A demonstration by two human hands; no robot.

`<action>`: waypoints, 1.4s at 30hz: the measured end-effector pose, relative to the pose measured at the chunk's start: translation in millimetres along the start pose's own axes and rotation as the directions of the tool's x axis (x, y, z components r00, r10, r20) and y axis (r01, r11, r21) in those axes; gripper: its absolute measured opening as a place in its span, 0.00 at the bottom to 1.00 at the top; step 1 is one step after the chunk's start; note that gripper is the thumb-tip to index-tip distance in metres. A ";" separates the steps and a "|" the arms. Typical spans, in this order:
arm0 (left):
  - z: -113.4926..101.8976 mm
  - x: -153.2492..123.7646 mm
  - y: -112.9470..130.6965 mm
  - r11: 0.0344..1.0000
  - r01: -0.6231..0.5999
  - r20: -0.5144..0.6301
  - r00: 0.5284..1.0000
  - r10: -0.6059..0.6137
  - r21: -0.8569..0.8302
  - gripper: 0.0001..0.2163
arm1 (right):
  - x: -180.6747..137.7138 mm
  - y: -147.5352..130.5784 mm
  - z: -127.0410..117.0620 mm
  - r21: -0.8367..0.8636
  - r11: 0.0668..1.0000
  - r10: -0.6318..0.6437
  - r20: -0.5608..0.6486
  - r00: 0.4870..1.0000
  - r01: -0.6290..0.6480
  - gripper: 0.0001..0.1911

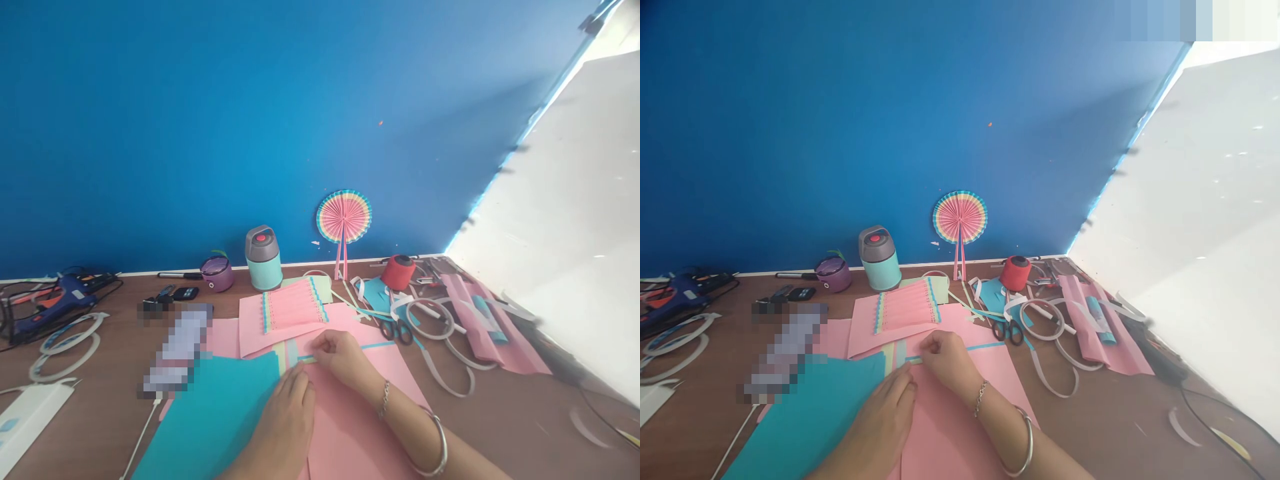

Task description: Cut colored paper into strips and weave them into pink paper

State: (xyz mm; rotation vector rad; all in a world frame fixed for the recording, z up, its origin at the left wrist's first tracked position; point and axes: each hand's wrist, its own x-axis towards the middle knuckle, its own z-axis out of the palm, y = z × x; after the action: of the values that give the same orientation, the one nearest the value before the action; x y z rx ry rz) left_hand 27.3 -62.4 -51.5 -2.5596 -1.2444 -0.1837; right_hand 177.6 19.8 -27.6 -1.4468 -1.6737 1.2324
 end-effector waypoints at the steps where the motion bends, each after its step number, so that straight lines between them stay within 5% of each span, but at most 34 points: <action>1: 0.0 -0.1 0.0 1.000 -0.007 0.004 1.000 0.007 0.011 0.19 | 0.1 0.4 0.3 -0.005 1.000 -0.003 -0.004 1.000 0.003 0.10; 20: -13.3 6.7 0.3 0.998 0.004 0.092 0.996 -0.010 0.056 0.16 | -3.2 -1.3 -0.5 -0.103 0.994 -0.035 -0.017 0.999 0.034 0.09; 29: -1.5 1.1 0.4 0.999 0.004 0.022 1.000 -0.005 0.053 0.20 | -7.4 -4.7 -16.9 -0.237 0.971 -0.036 -0.001 0.999 0.035 0.14; 42: -14.1 7.4 -0.2 0.997 0.060 0.098 0.994 -0.055 -0.047 0.16 | -4.0 3.4 -35.6 -0.289 0.955 -0.042 0.063 0.997 0.059 0.17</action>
State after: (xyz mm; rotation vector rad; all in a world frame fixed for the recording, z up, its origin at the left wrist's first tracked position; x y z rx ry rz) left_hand 31.9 -61.1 -36.4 -2.6043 -1.3666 -0.1052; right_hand 211.3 25.0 -16.3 -1.5391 -1.9842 1.0395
